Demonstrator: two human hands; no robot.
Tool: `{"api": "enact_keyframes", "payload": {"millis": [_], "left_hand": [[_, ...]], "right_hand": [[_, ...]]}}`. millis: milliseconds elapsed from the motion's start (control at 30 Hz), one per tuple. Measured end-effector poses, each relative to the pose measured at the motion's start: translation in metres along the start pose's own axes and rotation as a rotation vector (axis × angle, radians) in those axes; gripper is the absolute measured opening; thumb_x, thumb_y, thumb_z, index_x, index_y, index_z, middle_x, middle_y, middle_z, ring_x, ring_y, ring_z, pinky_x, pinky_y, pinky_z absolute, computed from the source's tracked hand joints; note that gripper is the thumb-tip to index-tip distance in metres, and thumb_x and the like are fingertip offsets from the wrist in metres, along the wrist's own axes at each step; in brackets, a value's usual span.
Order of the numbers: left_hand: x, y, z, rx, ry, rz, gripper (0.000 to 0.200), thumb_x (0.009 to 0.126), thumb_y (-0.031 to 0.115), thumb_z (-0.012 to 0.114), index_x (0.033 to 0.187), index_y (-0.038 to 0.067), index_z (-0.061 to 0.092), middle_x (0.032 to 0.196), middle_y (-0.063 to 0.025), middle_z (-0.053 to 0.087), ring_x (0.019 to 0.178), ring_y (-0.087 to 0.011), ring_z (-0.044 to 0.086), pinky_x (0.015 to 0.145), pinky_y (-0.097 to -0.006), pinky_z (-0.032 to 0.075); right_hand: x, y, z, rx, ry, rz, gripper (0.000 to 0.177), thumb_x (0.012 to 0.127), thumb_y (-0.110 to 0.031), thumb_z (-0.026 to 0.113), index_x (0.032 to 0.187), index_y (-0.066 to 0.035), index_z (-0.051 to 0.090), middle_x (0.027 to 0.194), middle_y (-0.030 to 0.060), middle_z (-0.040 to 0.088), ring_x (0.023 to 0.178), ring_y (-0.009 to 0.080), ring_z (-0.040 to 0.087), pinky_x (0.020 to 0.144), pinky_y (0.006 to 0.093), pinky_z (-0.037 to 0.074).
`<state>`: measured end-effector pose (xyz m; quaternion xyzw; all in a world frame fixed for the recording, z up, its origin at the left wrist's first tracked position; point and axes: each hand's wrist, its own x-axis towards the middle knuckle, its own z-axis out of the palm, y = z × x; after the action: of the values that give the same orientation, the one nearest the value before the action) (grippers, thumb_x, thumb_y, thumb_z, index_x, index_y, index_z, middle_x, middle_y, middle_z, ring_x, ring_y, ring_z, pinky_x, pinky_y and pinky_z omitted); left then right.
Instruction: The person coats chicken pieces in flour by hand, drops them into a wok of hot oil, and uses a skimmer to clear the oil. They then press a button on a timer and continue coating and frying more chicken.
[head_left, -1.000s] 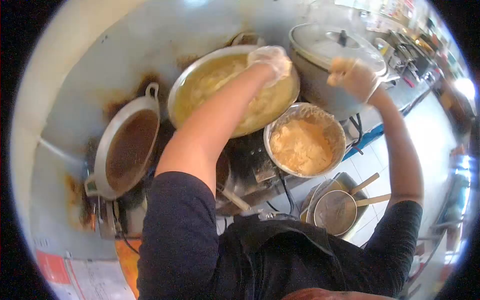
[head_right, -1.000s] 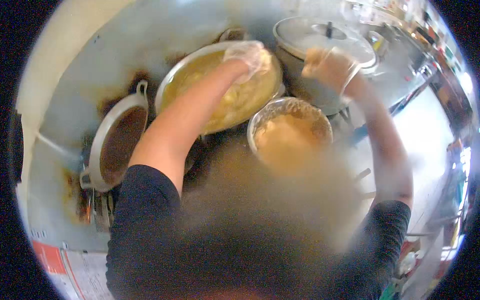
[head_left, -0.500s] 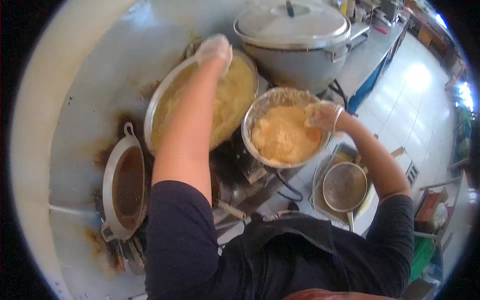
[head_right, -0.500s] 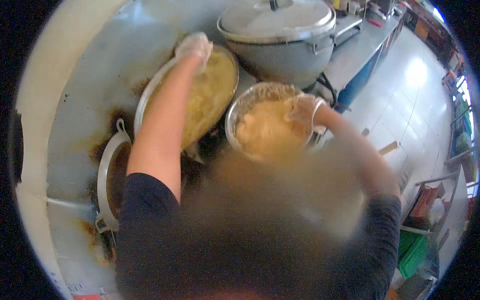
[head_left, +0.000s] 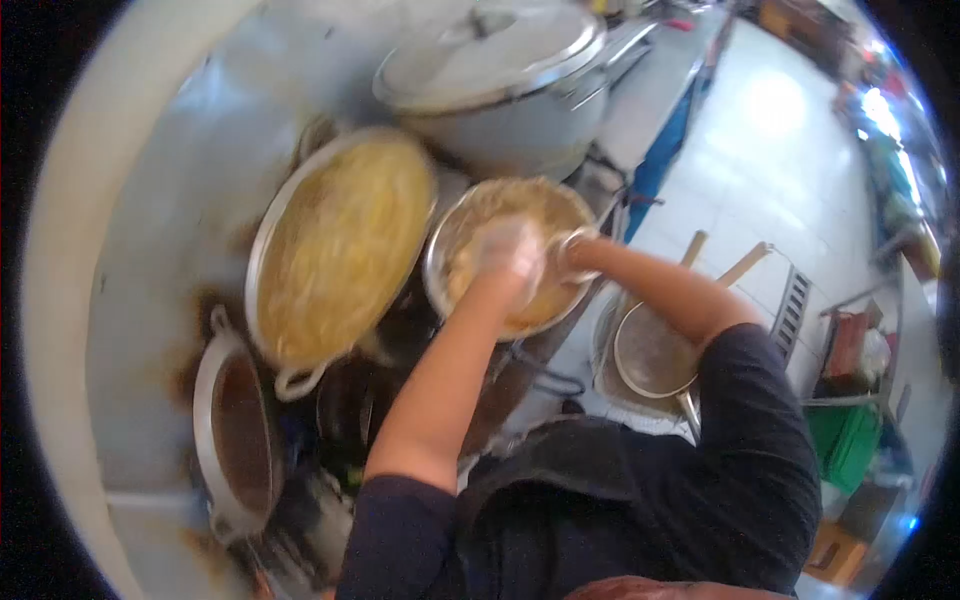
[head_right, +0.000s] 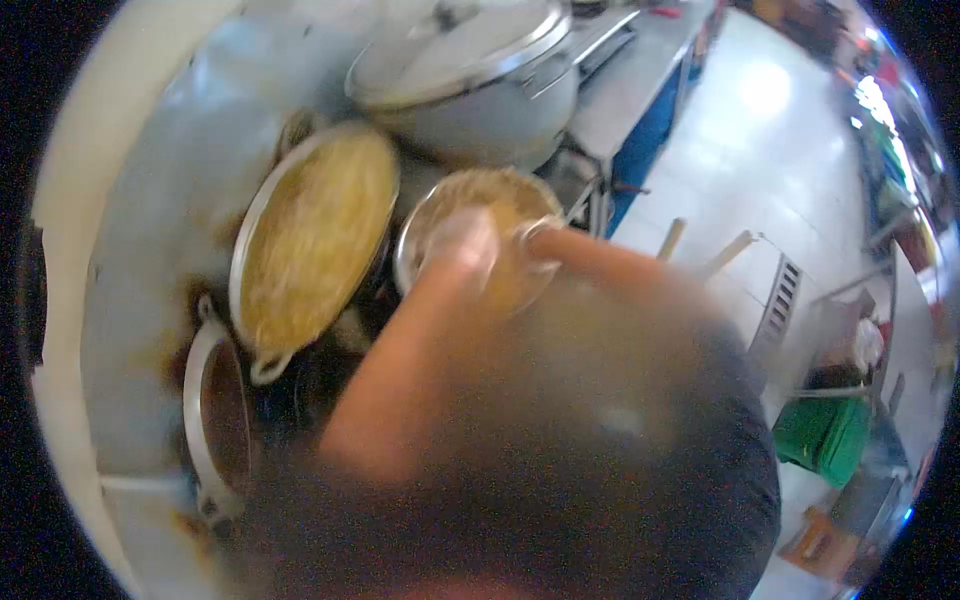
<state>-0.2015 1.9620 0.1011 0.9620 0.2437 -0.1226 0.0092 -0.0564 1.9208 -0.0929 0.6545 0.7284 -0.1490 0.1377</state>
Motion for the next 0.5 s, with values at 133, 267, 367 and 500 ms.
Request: {"api": "enact_keyframes", "payload": {"millis": [133, 267, 367, 500], "left_hand": [[-0.005, -0.022, 0.044, -0.047, -0.126, -0.126, 0.026, 0.081, 0.018, 0.062, 0.103, 0.010, 0.070, 0.112, -0.0157, 0.066, 0.105, -0.0305, 0.063, 0.088, -0.0393, 0.052], [-0.003, -0.042, 0.070, 0.034, -0.180, -0.034, 0.027, 0.082, 0.018, 0.059, 0.106, 0.009, 0.069, 0.117, -0.0159, 0.064, 0.109, -0.0324, 0.061, 0.092, -0.0416, 0.050], [0.036, -0.057, 0.116, -0.046, -0.113, -0.145, 0.028, 0.084, 0.017, 0.056, 0.107, 0.008, 0.069, 0.120, -0.0143, 0.063, 0.110, -0.0330, 0.060, 0.092, -0.0420, 0.049], [0.083, -0.086, 0.174, 0.101, -0.055, 0.080, 0.027, 0.086, 0.021, 0.055, 0.107, 0.010, 0.068, 0.118, -0.0131, 0.063, 0.107, -0.0318, 0.061, 0.089, -0.0408, 0.050]], "right_hand": [[0.015, -0.005, -0.007, 0.298, -0.003, 0.206, 0.046, 0.080, -0.044, 0.061, 0.112, -0.010, 0.066, 0.119, 0.0107, 0.063, 0.106, 0.0284, 0.060, 0.091, 0.0403, 0.047], [0.027, -0.004, -0.001, 0.328, 0.043, 0.180, 0.043, 0.083, -0.041, 0.058, 0.109, -0.009, 0.066, 0.115, 0.0121, 0.064, 0.104, 0.0300, 0.061, 0.089, 0.0407, 0.048], [0.029, 0.000, -0.005, 0.349, 0.096, 0.157, 0.040, 0.085, -0.039, 0.056, 0.108, -0.008, 0.066, 0.113, 0.0131, 0.065, 0.102, 0.0312, 0.061, 0.087, 0.0411, 0.048], [0.033, 0.002, -0.020, 0.367, 0.244, 0.124, 0.038, 0.087, -0.037, 0.052, 0.106, -0.008, 0.066, 0.110, 0.0145, 0.066, 0.100, 0.0329, 0.062, 0.085, 0.0415, 0.049]]}}
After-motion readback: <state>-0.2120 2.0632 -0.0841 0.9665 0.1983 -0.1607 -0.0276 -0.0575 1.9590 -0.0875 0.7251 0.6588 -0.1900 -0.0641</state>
